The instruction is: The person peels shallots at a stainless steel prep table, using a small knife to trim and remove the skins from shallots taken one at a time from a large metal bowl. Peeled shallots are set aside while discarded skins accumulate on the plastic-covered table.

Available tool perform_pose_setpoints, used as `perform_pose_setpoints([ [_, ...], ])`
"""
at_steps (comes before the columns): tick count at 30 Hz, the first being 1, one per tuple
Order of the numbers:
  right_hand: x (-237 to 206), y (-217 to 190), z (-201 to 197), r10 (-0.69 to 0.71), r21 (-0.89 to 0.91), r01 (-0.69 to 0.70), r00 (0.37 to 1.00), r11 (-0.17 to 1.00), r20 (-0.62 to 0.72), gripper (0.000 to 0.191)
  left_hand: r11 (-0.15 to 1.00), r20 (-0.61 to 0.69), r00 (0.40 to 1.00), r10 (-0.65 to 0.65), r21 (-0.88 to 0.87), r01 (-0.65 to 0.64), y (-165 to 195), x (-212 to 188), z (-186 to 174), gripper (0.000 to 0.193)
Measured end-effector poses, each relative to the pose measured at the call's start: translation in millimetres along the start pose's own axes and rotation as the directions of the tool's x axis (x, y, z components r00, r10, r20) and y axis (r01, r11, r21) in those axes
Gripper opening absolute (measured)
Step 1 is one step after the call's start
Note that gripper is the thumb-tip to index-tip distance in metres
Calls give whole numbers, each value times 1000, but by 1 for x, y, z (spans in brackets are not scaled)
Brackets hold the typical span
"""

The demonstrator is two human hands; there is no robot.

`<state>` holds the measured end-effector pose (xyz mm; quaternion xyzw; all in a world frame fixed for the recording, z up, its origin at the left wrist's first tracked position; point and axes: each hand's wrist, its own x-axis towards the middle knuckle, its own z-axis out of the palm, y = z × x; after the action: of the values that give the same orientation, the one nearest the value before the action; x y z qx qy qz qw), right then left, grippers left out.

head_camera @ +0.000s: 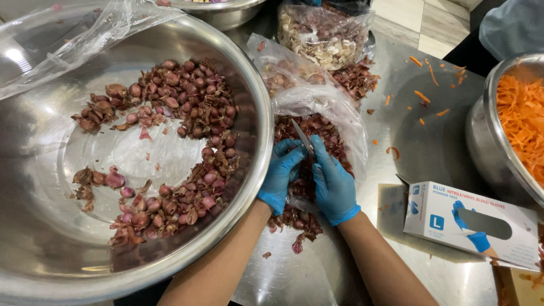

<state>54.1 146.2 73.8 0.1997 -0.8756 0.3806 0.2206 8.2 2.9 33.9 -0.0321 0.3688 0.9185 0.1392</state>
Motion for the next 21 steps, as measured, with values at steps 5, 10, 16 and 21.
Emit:
perform_pose_setpoints([
  [5, -1, 6, 3, 346, 511, -393, 919, 765, 189, 49, 999, 41, 998, 39, 29, -40, 9, -4, 9, 6],
  [10, 5, 10, 3, 519, 604, -520, 832, 604, 197, 49, 995, 50, 997, 60, 74, -63, 16, -4, 11, 14],
  [16, 8, 9, -3, 483, 652, -454, 862, 607, 151, 54, 970, 60, 990, 125, 204, -135, 16, -8, 7, 22],
  [21, -1, 9, -4, 400, 526, -423, 902, 738, 164, 49, 976, 79, 991, 108, 183, -121, 10, -4, 0, 26],
])
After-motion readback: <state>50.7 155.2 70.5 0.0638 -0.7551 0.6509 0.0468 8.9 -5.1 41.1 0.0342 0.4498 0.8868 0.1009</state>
